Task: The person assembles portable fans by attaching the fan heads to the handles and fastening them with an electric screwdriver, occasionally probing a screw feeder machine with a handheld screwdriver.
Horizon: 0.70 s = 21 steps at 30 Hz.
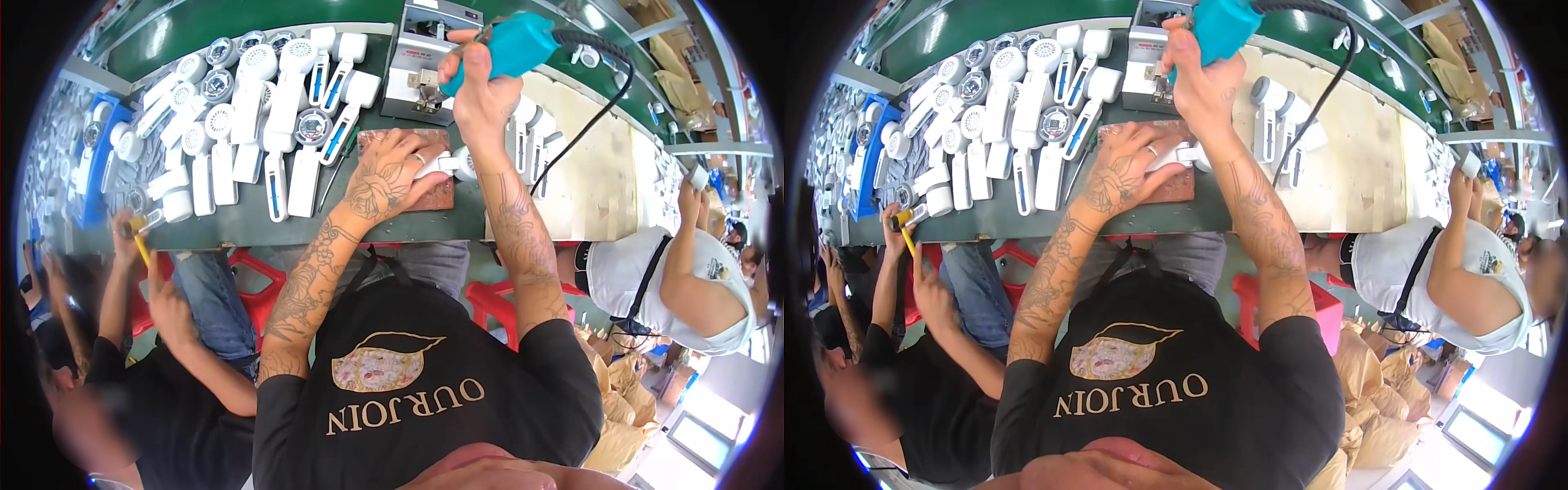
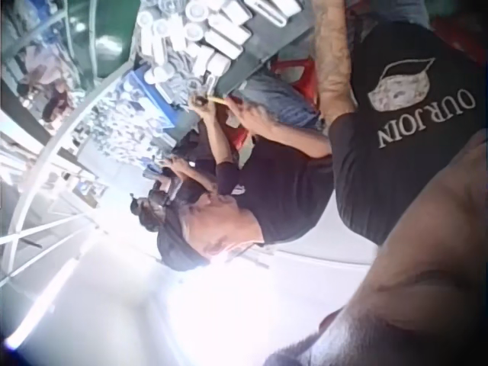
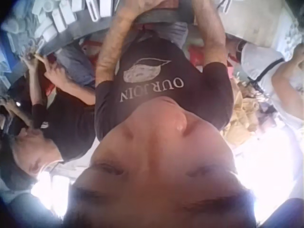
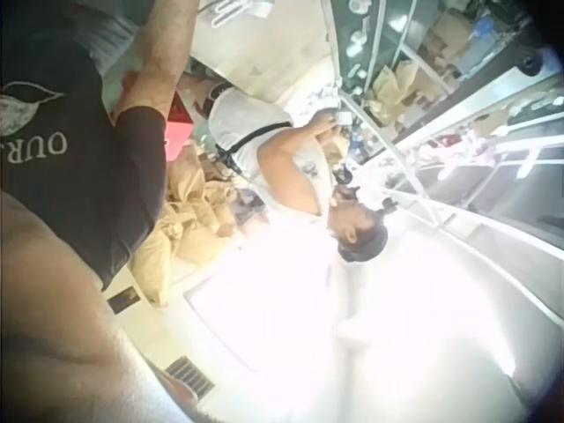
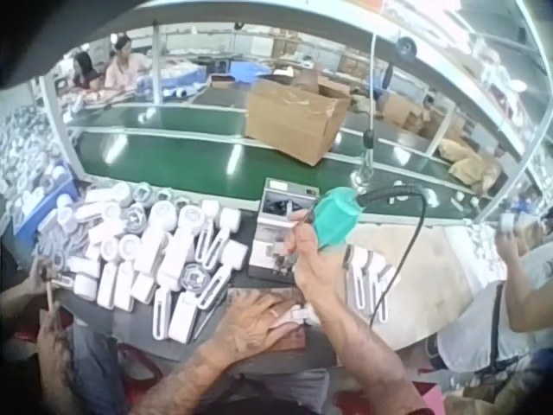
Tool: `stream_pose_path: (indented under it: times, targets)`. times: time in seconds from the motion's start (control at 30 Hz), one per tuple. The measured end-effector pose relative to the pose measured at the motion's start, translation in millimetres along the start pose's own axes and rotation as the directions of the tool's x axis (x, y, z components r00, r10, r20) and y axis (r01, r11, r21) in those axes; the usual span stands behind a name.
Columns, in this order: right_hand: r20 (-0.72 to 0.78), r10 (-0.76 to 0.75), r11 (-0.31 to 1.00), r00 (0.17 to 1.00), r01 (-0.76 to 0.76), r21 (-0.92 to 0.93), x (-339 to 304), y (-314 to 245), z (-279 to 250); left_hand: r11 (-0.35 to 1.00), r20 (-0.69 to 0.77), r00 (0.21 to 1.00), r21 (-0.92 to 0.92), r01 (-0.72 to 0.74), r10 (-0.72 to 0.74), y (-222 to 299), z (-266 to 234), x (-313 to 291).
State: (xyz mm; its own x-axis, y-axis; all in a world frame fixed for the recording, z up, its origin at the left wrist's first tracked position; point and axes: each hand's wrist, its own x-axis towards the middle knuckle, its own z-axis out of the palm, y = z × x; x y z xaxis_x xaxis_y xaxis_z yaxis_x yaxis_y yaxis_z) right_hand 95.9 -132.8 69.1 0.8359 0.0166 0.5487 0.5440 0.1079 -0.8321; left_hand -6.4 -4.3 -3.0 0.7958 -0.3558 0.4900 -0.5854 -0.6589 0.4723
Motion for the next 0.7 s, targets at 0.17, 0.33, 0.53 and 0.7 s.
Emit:
stream_pose_path:
  times: [0.17,0.33,0.53,0.7]
  targets:
    - [0.047,-0.014,0.999,0.999,0.011,0.048,1,27,2,0.999,-0.027,0.999,0.013,0.030,-0.030,-1,5,1]
    - [0.032,0.112,0.990,0.993,-0.115,0.080,-9,20,5,0.998,0.002,0.998,-0.008,0.058,-0.058,-3,4,0]
    - [-0.038,0.195,0.981,0.980,-0.195,-0.003,-39,-20,-26,0.999,-0.006,0.999,-0.009,0.047,-0.047,-1,3,2]
    - [-0.034,0.174,0.985,0.984,-0.173,0.021,-47,-22,-33,0.999,0.018,0.999,-0.012,0.042,-0.042,-2,3,3]
